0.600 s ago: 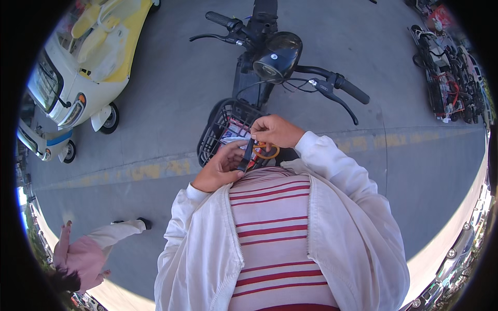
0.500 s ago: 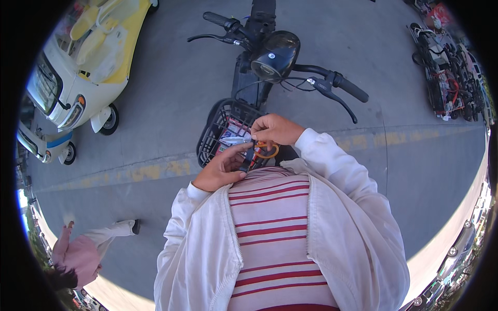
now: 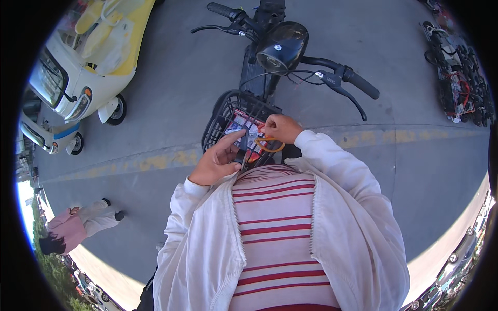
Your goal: The person works on the handlebar area of a parked electric scooter. They use a small tool to adjust components near the right grip, then use shears to cut a cable or zip tie near the left handlebar. The person repeatedly tests the throttle and brake levers after adjustments.
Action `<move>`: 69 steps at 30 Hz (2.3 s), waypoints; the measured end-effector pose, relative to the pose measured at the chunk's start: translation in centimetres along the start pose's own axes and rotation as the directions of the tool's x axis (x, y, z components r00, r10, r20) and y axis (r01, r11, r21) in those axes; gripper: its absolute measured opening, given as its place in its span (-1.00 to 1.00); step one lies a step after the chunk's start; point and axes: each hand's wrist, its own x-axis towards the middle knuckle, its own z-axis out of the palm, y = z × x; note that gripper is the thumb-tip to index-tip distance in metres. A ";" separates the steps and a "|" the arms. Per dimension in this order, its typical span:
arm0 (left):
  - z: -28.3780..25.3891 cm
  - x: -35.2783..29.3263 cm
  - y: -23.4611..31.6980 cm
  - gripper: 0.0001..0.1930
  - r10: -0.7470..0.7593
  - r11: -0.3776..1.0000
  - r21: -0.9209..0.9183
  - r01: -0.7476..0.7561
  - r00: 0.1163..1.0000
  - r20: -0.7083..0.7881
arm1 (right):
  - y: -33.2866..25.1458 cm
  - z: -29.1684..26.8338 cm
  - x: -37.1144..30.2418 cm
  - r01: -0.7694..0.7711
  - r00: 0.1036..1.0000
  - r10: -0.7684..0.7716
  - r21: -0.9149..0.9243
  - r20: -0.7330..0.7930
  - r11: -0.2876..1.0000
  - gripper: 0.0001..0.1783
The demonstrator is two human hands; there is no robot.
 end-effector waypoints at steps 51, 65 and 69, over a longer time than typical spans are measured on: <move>-2.7 -2.2 0.3 -0.01 0.186 0.956 0.276 -0.100 0.933 -0.308 | -2.6 -0.4 -5.1 0.055 0.997 -0.068 -0.323 -0.031 0.945 -0.50; -1.3 -1.9 -1.9 -0.03 0.051 0.991 -0.120 -0.053 0.999 -0.020 | -7.1 0.3 -1.5 -0.248 0.953 -0.001 0.779 0.303 0.576 -0.42; -1.0 -1.2 -0.8 -0.04 0.038 0.996 -0.084 -0.033 0.997 0.064 | -8.7 -1.2 -2.3 -0.230 0.940 -0.069 0.770 0.334 0.595 -0.60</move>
